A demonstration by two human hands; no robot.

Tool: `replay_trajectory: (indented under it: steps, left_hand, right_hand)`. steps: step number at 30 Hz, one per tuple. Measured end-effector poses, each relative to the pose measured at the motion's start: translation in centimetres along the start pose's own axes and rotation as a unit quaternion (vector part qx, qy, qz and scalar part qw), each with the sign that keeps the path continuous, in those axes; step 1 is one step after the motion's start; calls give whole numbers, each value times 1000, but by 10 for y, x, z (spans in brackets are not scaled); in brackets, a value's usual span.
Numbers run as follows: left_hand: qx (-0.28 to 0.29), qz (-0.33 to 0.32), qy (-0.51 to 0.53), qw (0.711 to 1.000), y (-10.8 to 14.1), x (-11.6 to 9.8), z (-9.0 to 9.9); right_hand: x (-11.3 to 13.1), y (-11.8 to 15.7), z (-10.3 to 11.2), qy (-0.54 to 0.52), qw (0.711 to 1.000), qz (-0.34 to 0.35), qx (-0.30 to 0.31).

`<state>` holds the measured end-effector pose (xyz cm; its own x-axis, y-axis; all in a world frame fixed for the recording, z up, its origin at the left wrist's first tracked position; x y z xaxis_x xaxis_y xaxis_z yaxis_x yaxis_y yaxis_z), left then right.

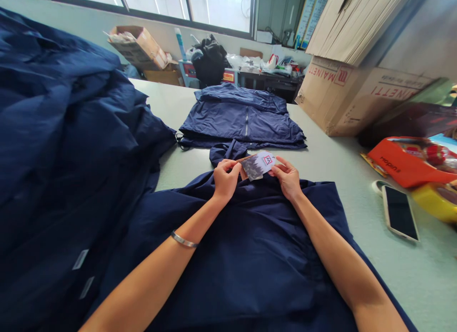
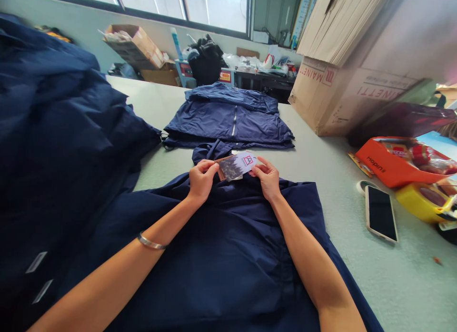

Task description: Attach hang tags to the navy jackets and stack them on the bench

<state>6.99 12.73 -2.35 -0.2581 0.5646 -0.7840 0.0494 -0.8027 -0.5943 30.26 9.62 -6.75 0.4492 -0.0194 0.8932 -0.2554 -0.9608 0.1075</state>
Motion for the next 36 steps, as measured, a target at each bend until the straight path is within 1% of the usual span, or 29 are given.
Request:
replay_trajectory:
  steps: [2,3,5,6,7,8,9,11,13,14,15,16,18,21,24,26,28,30,31,33,34,36]
  left_hand:
    - [16,-44,-18,999,0,-13,-1]
    - [22,-76,-37,996,1,-22,-1]
    - [29,-160,-93,982,4,-43,-2]
    - [31,-212,-126,969,7,-55,-3]
    - [36,-269,-160,949,11,-68,-6]
    - [46,-330,-192,923,18,-80,-10]
    - [60,-392,-221,891,26,-92,-15]
    - [90,-508,-260,816,46,-111,-28]
    - [109,-595,-268,750,65,-125,-36]
    - [114,-624,-265,727,72,-129,-38]
    - [116,-643,-261,711,76,-133,-39]
    - [116,-654,-258,701,79,-135,-39]
    - [117,-664,-259,692,81,-136,-39]
    - [147,-656,-259,693,81,-130,-43]
    - [197,-630,-251,708,80,-122,-49]
    - [200,-611,-242,727,78,-119,-49]
    - [172,-576,-237,763,69,-117,-44]
    - [134,-510,-243,814,53,-107,-35]
    - [123,-464,-251,841,43,-97,-31]
    - [111,-353,-270,889,24,-70,-24]
    - [106,-292,-280,908,15,-54,-19]
    - [84,-187,-294,933,3,-25,-8]
  right_hand:
    - [0,0,0,6,1000,-3,-3]
    - [0,0,0,10,1000,-4,-6]
    - [-1,-1,0,23,1000,-9,-10]
    - [-2,-2,0,32,999,-11,-12]
    - [-3,-2,1,41,999,-13,-13]
    - [-4,-3,1,51,999,-14,-13]
    - [-5,-4,1,60,998,-12,-12]
    - [-5,-6,2,71,997,0,-9]
    - [-6,-9,4,66,998,10,-10]
    - [-7,-10,6,58,998,9,-13]
    - [-8,-11,8,49,999,5,-15]
    - [-9,-12,9,41,999,-2,-17]
    - [-11,-13,10,34,999,-12,-17]
    - [-11,-12,8,34,999,-16,-10]
    - [-11,-11,6,25,999,-18,-8]
    - [-12,-12,8,24,999,-18,-11]
    - [-13,-13,9,36,999,-15,-11]
    - [-13,-14,9,60,998,-11,-5]
    - [-13,-13,8,73,997,-9,-1]
    - [-12,-12,6,103,995,1,1]
    - [-12,-11,5,121,993,10,0]
    - [-10,-7,2,166,985,35,-6]
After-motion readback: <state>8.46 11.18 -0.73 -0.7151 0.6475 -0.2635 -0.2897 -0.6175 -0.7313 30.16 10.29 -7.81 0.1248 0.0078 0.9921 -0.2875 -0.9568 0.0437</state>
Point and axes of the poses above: each hand's wrist, its own y-axis away from the middle knuckle, its own z-axis out of the back of the hand, x = y × z, the point moved 9 cm from there along -y, towards the middle knuckle, and after that the axes turned 14 degrees about -z, right-handed, at the moved point
